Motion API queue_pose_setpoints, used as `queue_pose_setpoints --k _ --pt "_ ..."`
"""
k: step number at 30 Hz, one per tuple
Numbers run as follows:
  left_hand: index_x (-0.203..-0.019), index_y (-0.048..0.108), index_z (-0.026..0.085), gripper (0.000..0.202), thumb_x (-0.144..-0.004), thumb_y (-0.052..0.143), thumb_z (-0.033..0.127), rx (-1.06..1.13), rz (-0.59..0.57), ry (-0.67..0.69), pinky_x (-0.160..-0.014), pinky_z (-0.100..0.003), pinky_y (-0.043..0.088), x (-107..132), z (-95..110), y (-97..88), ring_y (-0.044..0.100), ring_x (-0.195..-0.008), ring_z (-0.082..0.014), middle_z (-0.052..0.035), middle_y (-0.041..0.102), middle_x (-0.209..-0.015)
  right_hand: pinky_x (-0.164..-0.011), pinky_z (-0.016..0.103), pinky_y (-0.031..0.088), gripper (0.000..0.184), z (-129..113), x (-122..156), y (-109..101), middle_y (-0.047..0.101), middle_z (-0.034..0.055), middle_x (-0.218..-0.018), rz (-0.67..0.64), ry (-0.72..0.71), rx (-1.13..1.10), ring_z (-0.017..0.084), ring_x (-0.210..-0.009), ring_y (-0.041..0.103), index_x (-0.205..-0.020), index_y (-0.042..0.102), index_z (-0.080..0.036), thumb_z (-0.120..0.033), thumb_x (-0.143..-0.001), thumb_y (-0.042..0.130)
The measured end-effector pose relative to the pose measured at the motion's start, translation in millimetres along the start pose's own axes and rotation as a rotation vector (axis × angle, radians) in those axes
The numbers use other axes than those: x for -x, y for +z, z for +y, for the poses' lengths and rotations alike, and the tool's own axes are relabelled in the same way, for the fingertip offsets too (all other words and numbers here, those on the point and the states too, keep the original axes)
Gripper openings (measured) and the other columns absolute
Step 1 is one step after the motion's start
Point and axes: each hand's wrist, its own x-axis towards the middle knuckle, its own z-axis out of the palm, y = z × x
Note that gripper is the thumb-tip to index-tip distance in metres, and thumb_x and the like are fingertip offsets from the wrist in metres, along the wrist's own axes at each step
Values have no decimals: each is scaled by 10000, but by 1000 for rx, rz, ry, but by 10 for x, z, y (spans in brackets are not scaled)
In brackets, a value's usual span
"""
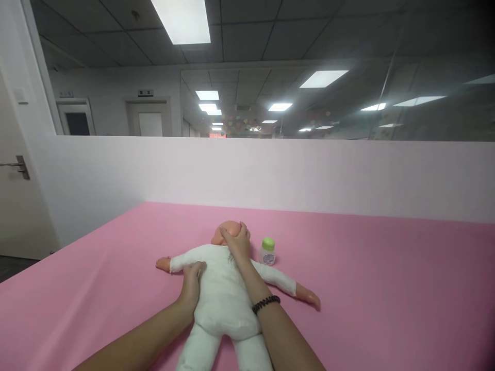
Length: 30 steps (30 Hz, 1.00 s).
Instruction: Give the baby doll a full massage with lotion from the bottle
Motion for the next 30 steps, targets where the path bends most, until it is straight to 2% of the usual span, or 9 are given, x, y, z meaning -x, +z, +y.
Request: queue_pose_setpoints --k 5,8,14,20,25,30 --pt "-701 493 215 197 -671 596 380 296 -92 -106 -600 -352 476 13 44 -13 584 -567 -213 -6 551 -597 -1044 382 417 976 17 -15 6 348 171 -1493 7 11 -10 324 -1309 457 -1493 316 -173 -676 -711 612" --pt "-682 493 212 205 -630 627 357 285 -116 -179 -545 -324 452 -52 10 -58 564 -507 -194 -8 556 -558 -1029 371 426 969 26 -21 9 367 167 -1482 9 12 -14 316 -1296 471 -1491 321 -179 -676 -711 612" --pt "-768 561 199 293 -677 648 463 237 -195 -217 -634 -329 507 -158 -77 -80 649 -650 -233 -50 643 -662 -1036 361 420 992 41 -21 11 359 167 -1488 7 10 -26 314 -1305 466 -1501 306 -175 -684 -709 617" --pt "-670 501 211 246 -710 677 378 326 -227 -323 -556 -281 471 -141 -66 -55 609 -562 -190 -16 581 -552 -1005 322 438 949 11 0 -16 334 132 -1517 -23 7 -60 288 -1306 467 -1509 311 -210 -650 -729 624" --pt "-698 547 177 206 -688 739 252 413 -250 -354 -529 -260 474 -95 -26 -12 599 -534 -186 -29 582 -534 -989 380 451 936 19 -10 -28 363 132 -1487 -41 63 -88 319 -1278 485 -1508 311 -253 -637 -721 643" --pt "-728 559 168 205 -707 745 254 451 -312 -360 -544 -255 481 -155 -40 -37 609 -543 -180 -29 618 -575 -1018 394 430 887 38 -16 -21 437 143 -1425 -33 84 -121 318 -1273 487 -1487 341 -239 -614 -740 634"
